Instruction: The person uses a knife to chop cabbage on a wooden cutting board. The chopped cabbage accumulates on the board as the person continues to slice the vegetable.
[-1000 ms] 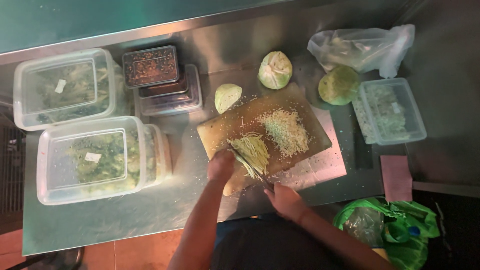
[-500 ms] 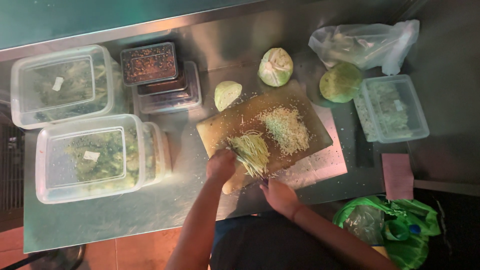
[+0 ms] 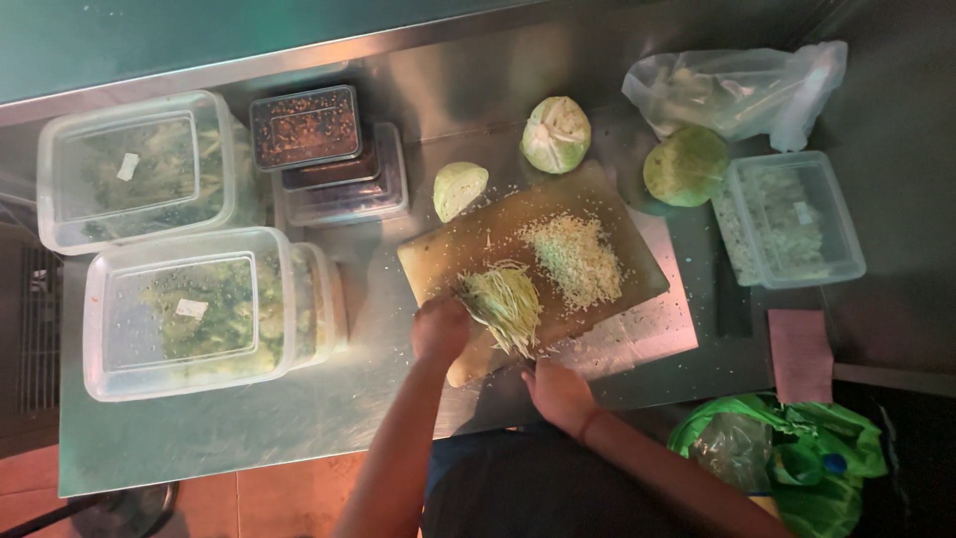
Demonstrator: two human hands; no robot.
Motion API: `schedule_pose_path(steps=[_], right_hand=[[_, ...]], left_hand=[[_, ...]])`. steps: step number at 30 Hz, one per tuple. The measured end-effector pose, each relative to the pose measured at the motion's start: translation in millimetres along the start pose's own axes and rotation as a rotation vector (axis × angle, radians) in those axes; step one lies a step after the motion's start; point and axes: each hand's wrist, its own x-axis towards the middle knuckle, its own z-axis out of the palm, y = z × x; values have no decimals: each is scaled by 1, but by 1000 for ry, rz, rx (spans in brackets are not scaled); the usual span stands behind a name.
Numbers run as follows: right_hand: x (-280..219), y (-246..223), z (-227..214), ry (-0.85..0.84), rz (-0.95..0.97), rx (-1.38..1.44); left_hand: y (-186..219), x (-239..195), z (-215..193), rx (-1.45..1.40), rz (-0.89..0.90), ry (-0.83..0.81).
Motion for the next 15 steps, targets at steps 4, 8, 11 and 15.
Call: schedule_pose_path(steps=[4, 8, 11, 15], right_hand=[[4, 9, 1, -101, 61, 65], [-4, 14, -11, -55, 50, 32], [-14, 12, -25, -111, 77, 60], [-23, 11, -43, -87, 3, 79]], left_hand=[[5, 0, 1, 45, 89, 20], [16, 3, -3, 83, 48, -48], [19, 4, -3, 131, 29, -75], [14, 5, 2, 121, 129, -5]])
